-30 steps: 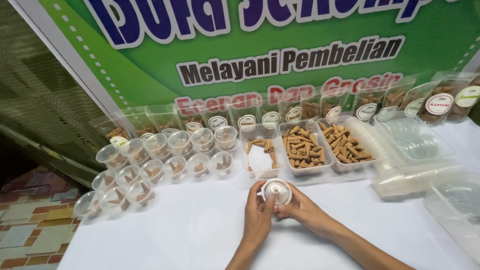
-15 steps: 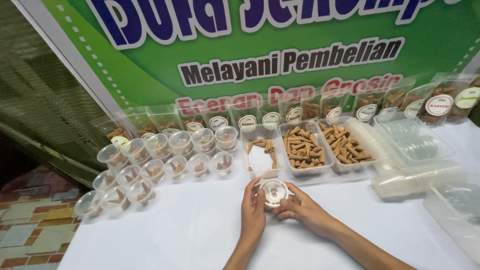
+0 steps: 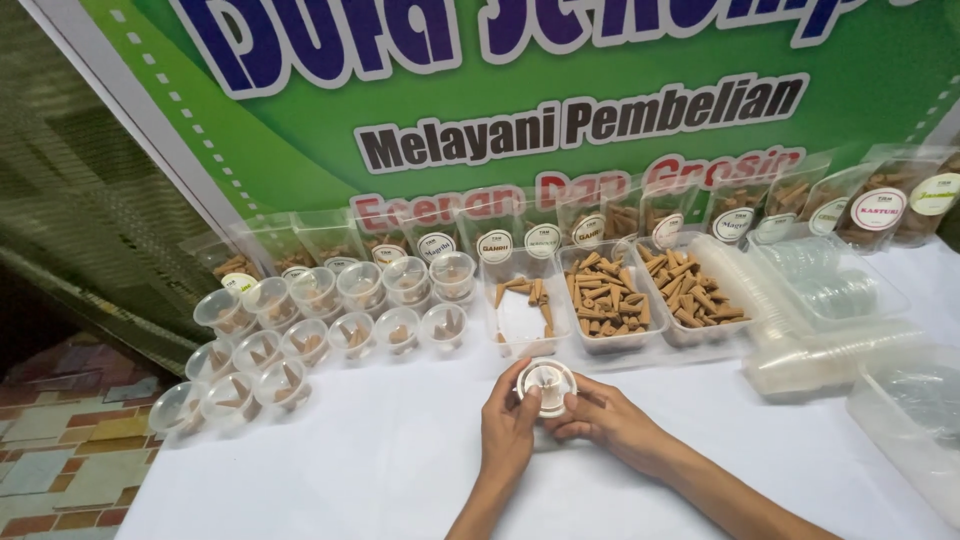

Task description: The person places incense cones into small clear plastic cups and then secures the lids by hand.

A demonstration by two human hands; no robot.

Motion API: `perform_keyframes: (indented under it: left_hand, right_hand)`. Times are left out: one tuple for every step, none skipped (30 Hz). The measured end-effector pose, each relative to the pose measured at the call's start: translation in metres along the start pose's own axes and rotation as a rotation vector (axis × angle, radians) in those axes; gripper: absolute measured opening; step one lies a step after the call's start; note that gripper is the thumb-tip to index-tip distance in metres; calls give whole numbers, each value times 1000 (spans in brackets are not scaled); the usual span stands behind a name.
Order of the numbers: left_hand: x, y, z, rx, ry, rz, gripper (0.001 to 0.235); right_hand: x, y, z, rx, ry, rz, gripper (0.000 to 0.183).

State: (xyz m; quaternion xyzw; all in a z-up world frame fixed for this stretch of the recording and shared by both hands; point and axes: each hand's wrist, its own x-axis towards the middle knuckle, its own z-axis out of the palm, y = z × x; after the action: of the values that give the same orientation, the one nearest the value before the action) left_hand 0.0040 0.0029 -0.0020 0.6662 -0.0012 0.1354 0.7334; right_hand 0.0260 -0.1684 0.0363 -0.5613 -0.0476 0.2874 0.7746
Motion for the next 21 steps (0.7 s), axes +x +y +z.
perform_keyframes:
  left_hand:
    - [0,0,-1,0,1,-1,52]
    - [0,0,-1,7,-2,4,50]
    - [1,0,-1,14,-7,8,48]
    - [0,-1,-1,13,-7,7,48]
    - [0,-1,-1,20,-9,2,50]
    - [1,-1,-1,26,-10,-3,51]
    - [0,-1,-1,25,-10,-3,51]
    - [0,-1,-1,15,-8,2,51]
    - [0,0,-1,4,-5,8,52]
    - [-1,1,-1,4,-5,8,52]
    - [-1,2,-1,3,-9,8,50]
    - [-2,3,-1,2,-12,9,49]
    - [-2,4,-1,2,-12,10,49]
    - [-2,4,-1,-2,-15,-7,49]
    - [-3,5,-1,-7,-18,-24,50]
    - [-2,3,0,-8,-18,-24,50]
    - [-1,2,0,-26,34,-53,48]
    - [-1,0,0,-43,86,-82,47]
    - [-1,-2,0,-43,86,-82,47]
    - [-1,-4,0,-32,103,-72,39]
    - [-1,-6,0,-21,119,-60,35]
  right_hand:
    - [1,0,-1,0,0,1,65]
    - [2,0,-2,17,-14,5,64]
    - [3,0,-4,35,-27,8,63]
    - [2,0,-4,35,-26,9,63]
    - [1,-1,-3,45,-30,16,64]
    - [1,-3,-2,56,-34,24,64]
    - [2,-3,-3,55,-34,23,64]
    - [3,-3,-4,69,-47,29,64]
    - [4,-3,-4,84,-61,34,63]
    - [4,-3,-5,84,-61,33,63]
    - [4,-3,-5,87,-63,33,59]
    - [5,-3,-6,91,-64,34,56]
    - [4,-4,-4,91,-65,33,56]
    - [2,-4,-3,78,-27,37,57]
    - [1,-4,-2,65,11,40,59]
    - [4,0,-5,64,11,40,59]
    - [6,5,-8,44,-6,19,63]
    - [9,10,-11,25,-23,-2,68]
    - [9,12,-12,25,-23,-1,68]
    - [9,14,-12,-14,-7,3,74]
    - [10,16,-12,-52,9,5,81]
